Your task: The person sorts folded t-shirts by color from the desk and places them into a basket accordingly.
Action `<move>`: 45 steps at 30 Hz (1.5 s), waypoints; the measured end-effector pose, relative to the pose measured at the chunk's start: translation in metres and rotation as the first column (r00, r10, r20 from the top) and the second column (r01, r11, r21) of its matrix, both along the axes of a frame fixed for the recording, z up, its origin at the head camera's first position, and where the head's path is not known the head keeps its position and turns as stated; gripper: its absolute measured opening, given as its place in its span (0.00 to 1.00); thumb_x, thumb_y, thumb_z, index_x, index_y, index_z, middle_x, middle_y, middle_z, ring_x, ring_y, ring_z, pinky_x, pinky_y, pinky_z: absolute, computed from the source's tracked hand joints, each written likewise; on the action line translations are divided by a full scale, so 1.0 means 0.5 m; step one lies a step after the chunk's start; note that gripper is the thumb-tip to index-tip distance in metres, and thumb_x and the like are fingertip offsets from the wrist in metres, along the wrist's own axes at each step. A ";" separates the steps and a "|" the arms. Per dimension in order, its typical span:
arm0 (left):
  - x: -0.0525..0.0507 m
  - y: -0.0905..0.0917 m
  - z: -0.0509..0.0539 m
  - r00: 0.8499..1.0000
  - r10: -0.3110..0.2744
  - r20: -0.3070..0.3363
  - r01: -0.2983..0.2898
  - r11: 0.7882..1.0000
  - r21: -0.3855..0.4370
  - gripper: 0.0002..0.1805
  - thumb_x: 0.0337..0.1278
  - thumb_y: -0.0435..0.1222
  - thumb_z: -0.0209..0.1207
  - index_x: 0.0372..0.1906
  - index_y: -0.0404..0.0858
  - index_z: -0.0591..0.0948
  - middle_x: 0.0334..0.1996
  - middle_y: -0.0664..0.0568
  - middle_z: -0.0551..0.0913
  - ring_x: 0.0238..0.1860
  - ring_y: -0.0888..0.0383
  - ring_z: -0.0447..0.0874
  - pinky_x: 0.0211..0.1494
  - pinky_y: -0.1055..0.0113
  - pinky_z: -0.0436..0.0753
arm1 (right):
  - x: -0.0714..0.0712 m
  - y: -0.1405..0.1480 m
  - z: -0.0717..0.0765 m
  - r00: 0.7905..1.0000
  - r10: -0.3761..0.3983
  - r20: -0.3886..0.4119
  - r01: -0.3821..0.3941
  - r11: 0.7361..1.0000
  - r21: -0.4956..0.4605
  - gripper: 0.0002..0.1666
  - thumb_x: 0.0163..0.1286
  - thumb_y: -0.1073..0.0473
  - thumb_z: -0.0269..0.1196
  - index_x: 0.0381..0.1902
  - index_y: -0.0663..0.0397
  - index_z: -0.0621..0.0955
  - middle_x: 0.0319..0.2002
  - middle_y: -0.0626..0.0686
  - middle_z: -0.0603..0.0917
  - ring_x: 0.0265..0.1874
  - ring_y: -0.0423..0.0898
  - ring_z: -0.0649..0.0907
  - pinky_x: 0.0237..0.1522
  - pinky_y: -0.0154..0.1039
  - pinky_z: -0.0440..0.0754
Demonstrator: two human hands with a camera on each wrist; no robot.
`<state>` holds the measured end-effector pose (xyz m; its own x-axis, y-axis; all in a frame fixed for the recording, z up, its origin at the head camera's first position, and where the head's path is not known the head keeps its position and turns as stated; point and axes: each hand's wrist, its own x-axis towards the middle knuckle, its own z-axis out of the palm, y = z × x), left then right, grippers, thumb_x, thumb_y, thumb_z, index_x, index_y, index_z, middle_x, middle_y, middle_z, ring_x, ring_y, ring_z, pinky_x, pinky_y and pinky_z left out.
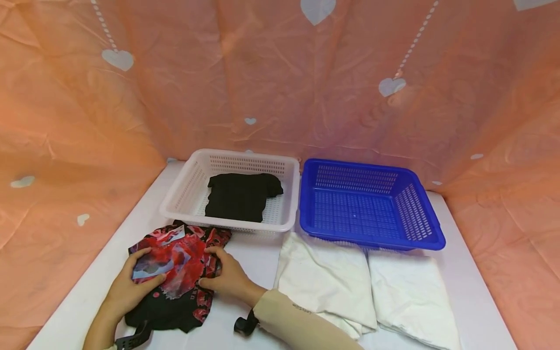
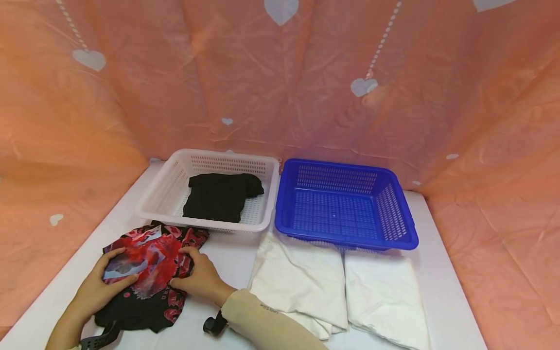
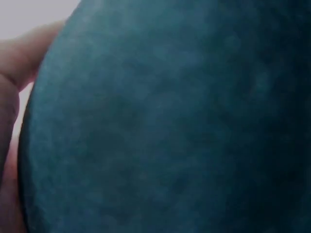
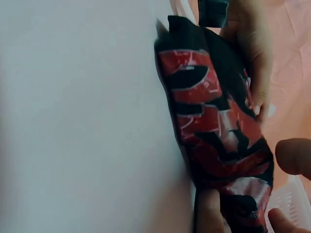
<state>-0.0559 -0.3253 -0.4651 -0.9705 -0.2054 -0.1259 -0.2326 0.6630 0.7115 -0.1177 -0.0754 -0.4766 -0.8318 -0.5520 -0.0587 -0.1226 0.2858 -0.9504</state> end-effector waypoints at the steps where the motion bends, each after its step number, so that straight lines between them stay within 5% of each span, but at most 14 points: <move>1: 0.001 0.001 -0.002 1.000 0.005 -0.017 -0.005 1.000 0.001 0.46 0.52 0.46 0.67 0.72 0.39 0.56 0.65 0.24 0.60 0.60 0.26 0.63 0.56 0.31 0.65 | 0.000 -0.002 0.001 1.000 -0.003 -0.011 0.004 1.000 0.019 0.38 0.54 0.57 0.71 0.63 0.40 0.71 0.52 0.46 0.79 0.39 0.32 0.78 0.45 0.29 0.75; 5: 0.005 0.009 -0.010 0.996 0.011 -0.087 -0.010 1.000 0.016 0.42 0.52 0.42 0.67 0.69 0.38 0.60 0.63 0.25 0.63 0.58 0.28 0.66 0.55 0.33 0.67 | 0.000 -0.006 0.002 1.000 0.004 -0.017 -0.003 0.999 0.049 0.38 0.54 0.55 0.72 0.63 0.39 0.72 0.56 0.47 0.78 0.51 0.36 0.77 0.51 0.31 0.75; 15: 0.025 0.038 -0.009 0.982 0.057 -0.179 -0.044 0.996 0.076 0.37 0.51 0.37 0.67 0.66 0.39 0.65 0.64 0.30 0.65 0.59 0.34 0.66 0.58 0.37 0.65 | 0.003 -0.002 0.001 0.993 0.107 0.047 -0.106 0.994 -0.031 0.38 0.54 0.63 0.71 0.62 0.39 0.72 0.57 0.48 0.77 0.46 0.32 0.77 0.48 0.28 0.75; 19: 0.043 0.044 -0.001 0.971 0.108 -0.214 -0.090 0.992 0.094 0.37 0.51 0.36 0.68 0.67 0.42 0.66 0.64 0.43 0.67 0.55 0.60 0.68 0.57 0.68 0.68 | 0.006 0.002 0.017 0.986 0.167 0.002 -0.166 0.984 -0.062 0.37 0.55 0.65 0.69 0.63 0.40 0.71 0.57 0.48 0.77 0.47 0.31 0.77 0.49 0.27 0.74; 22: 0.055 0.043 0.009 0.943 0.132 -0.305 -0.093 0.986 0.138 0.36 0.51 0.31 0.67 0.67 0.41 0.67 0.60 0.62 0.69 0.49 0.76 0.65 0.47 0.86 0.64 | 0.010 0.007 0.038 0.976 0.206 -0.070 -0.210 0.976 -0.055 0.37 0.56 0.64 0.69 0.63 0.39 0.71 0.57 0.46 0.78 0.47 0.30 0.77 0.49 0.27 0.74; 25: 0.063 0.043 0.024 0.900 0.144 -0.411 -0.044 0.969 0.243 0.35 0.51 0.23 0.64 0.66 0.37 0.68 0.57 0.73 0.68 0.50 0.78 0.68 0.48 0.89 0.66 | 0.016 0.012 0.063 0.961 0.230 -0.150 -0.239 0.970 -0.041 0.37 0.57 0.64 0.67 0.64 0.37 0.70 0.57 0.46 0.78 0.46 0.30 0.77 0.47 0.26 0.75; 31: 0.065 0.047 0.066 0.834 0.153 -0.530 0.134 0.876 0.463 0.35 0.48 0.12 0.55 0.65 0.30 0.67 0.59 0.61 0.72 0.52 0.71 0.74 0.52 0.87 0.71 | 0.021 0.025 0.114 0.906 0.244 -0.346 -0.264 0.964 -0.010 0.38 0.56 0.65 0.67 0.64 0.42 0.69 0.58 0.49 0.78 0.48 0.30 0.77 0.47 0.22 0.75; 36: 0.057 0.056 0.095 0.814 0.109 -0.571 0.214 0.857 0.468 0.37 0.47 0.11 0.54 0.67 0.31 0.66 0.60 0.57 0.71 0.54 0.69 0.74 0.53 0.86 0.73 | 0.015 0.043 0.146 0.879 0.248 -0.406 -0.272 0.962 -0.002 0.39 0.55 0.66 0.67 0.64 0.43 0.69 0.57 0.51 0.79 0.47 0.31 0.77 0.46 0.21 0.75; 45: 0.020 0.079 0.129 0.803 0.073 -0.592 0.262 0.849 0.459 0.38 0.46 0.11 0.54 0.67 0.29 0.65 0.61 0.55 0.69 0.55 0.66 0.72 0.54 0.85 0.74 | -0.007 0.073 0.182 0.891 0.199 -0.408 -0.230 0.973 -0.028 0.39 0.56 0.68 0.67 0.64 0.43 0.69 0.61 0.49 0.76 0.51 0.35 0.76 0.54 0.27 0.73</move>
